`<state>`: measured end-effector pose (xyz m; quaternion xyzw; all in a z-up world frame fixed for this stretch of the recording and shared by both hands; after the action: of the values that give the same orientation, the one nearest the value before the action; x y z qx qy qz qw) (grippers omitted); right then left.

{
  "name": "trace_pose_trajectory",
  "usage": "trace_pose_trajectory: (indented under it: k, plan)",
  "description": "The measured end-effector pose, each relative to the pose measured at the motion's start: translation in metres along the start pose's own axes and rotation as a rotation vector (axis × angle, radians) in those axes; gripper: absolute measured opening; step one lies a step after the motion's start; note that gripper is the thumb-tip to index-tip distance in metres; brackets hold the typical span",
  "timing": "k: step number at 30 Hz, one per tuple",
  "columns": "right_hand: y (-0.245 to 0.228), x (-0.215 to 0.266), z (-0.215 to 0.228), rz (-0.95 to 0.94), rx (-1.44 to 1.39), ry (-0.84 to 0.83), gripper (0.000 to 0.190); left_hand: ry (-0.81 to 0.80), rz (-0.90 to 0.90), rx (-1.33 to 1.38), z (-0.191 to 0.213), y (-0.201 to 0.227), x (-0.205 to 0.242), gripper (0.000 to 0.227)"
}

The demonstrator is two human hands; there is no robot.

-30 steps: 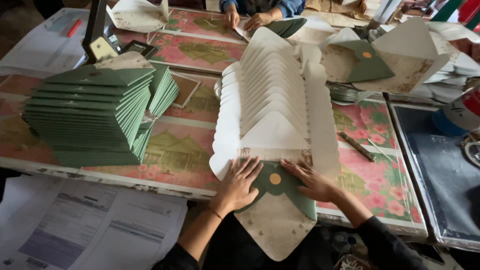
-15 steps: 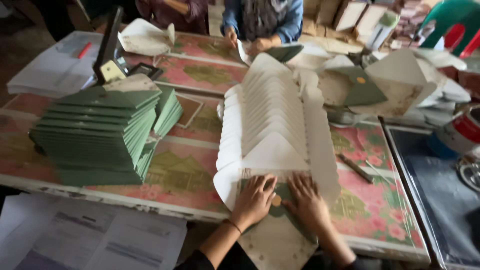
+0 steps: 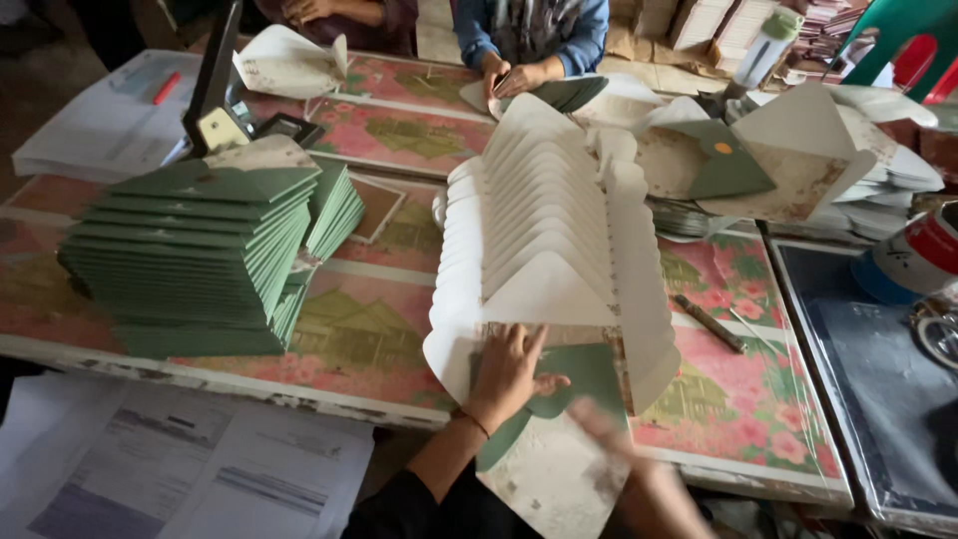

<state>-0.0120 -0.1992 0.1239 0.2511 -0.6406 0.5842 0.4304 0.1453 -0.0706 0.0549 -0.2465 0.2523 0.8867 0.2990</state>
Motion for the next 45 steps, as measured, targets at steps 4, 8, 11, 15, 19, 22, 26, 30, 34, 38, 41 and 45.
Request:
trace_pose_trajectory:
  k: [4, 8, 11, 15, 19, 22, 26, 30, 34, 38, 41, 45]
  plan:
    - [-0.090, -0.009, 0.089, 1.469, 0.564, 0.238, 0.057, -0.039, 0.202, 0.286, 0.033, -0.005, 0.013, 0.073]
    - [-0.114, -0.022, 0.111, 1.545, 0.492, 0.421, 0.031, 0.042, 0.204, 0.952, 0.097, 0.024, 0.065, 0.030]
    - [-0.095, -0.072, 0.086, 1.241, 0.725, 0.313, 0.064, -0.309, 0.487, 1.615, 0.106, 0.082, 0.086, 0.033]
    - [-0.017, -0.112, 0.003, 1.538, 1.505, -0.100, 0.148, -0.505, 0.326, 1.237, 0.082, 0.091, 0.179, 0.032]
    - [0.023, -0.090, -0.011, 1.869, 1.758, 0.150, 0.140, -0.648, 0.322, 1.146, 0.033, 0.071, 0.248, 0.038]
    - [0.039, -0.077, -0.004, 1.808, 1.681, 0.029, 0.100, -0.539, 0.248, 0.937, 0.099, 0.075, 0.197, 0.040]
    - [0.035, -0.069, 0.013, 1.467, 1.384, -0.384, 0.084, -0.180, 0.236, 0.687, 0.162, 0.070, 0.129, 0.055]
    - [-0.014, -0.069, 0.019, 1.110, 1.019, -0.751, 0.095, -0.244, 0.277, 0.229, 0.114, 0.027, 0.090, 0.056]
    - [-0.090, -0.146, 0.044, 1.335, 1.299, 0.184, 0.059, -0.026, 0.253, -0.139, 0.082, -0.020, 0.064, 0.044]
    - [-0.106, -0.177, 0.061, 1.369, 1.273, 0.723, 0.041, 0.086, 0.289, -0.124, 0.056, -0.047, 0.069, 0.036]
    - [-0.099, -0.204, 0.085, 1.303, 1.078, 0.660, 0.033, 0.139, 0.304, -0.134, 0.038, -0.055, 0.087, 0.025]
    - [-0.096, -0.198, 0.096, 1.263, 1.011, 0.649, 0.027, 0.019, 0.395, -0.037, 0.045, -0.053, 0.079, 0.028]
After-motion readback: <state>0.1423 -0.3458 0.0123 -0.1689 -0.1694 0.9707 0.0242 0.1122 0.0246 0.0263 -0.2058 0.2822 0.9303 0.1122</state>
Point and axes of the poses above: each hand's wrist, its own x-axis away from the middle knuckle, its own z-axis out of the back of the hand, y = z × x, the point moved 9 cm from there along -x, towards the middle knuckle, and after that the axes turned 7 degrees about x, right-handed, at the moved point
